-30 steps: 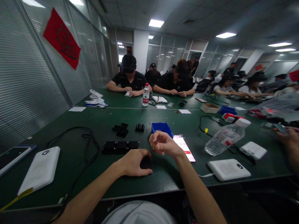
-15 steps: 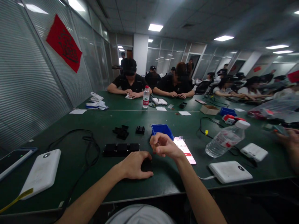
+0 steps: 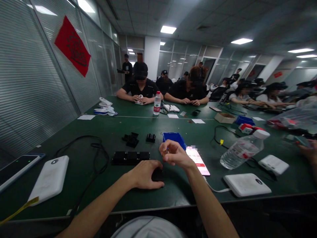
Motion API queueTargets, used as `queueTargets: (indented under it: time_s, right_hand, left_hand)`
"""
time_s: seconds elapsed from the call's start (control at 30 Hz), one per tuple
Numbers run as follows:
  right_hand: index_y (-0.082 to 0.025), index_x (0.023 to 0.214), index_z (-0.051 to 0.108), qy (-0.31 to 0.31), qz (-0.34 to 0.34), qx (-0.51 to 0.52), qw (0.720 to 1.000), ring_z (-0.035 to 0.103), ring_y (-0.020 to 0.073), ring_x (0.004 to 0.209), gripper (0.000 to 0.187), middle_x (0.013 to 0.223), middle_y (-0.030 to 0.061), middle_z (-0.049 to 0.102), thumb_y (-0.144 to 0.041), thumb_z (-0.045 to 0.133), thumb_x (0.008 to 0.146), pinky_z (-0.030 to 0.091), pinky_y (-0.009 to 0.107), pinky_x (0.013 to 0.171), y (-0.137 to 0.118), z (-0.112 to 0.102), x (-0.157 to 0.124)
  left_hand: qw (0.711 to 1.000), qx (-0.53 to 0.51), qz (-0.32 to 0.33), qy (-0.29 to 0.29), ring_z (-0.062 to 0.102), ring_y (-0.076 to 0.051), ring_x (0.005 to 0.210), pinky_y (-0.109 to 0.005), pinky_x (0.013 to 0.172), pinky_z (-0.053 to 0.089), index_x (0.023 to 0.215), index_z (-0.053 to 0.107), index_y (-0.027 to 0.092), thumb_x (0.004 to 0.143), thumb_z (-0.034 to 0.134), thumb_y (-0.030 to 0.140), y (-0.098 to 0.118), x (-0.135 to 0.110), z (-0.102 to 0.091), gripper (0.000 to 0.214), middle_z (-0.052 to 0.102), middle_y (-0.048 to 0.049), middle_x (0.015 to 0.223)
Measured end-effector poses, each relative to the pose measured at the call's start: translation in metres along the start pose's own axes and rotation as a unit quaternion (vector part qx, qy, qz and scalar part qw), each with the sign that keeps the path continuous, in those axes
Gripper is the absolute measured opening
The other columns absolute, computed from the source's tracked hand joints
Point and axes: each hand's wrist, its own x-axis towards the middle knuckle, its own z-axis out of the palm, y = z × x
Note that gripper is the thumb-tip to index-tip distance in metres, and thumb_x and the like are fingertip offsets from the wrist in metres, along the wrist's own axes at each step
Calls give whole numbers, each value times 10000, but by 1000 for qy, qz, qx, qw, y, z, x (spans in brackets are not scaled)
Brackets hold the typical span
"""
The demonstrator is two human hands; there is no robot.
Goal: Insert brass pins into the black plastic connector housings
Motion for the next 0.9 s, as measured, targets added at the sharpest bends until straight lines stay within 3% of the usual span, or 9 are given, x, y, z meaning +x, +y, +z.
queueTargets:
  time_s: [0.9]
  right_hand:
    - [-200,878,618,8,-14,-8,1000,442,15,454,318,818,-50,611,-190,897,726,272,124,336,-2,10,2]
  left_hand:
    - [1000,8,12,-2,718,-270,903,-345,808,532,1065,662,214,749,803,447,1,0,-2,417,743,-49,1019]
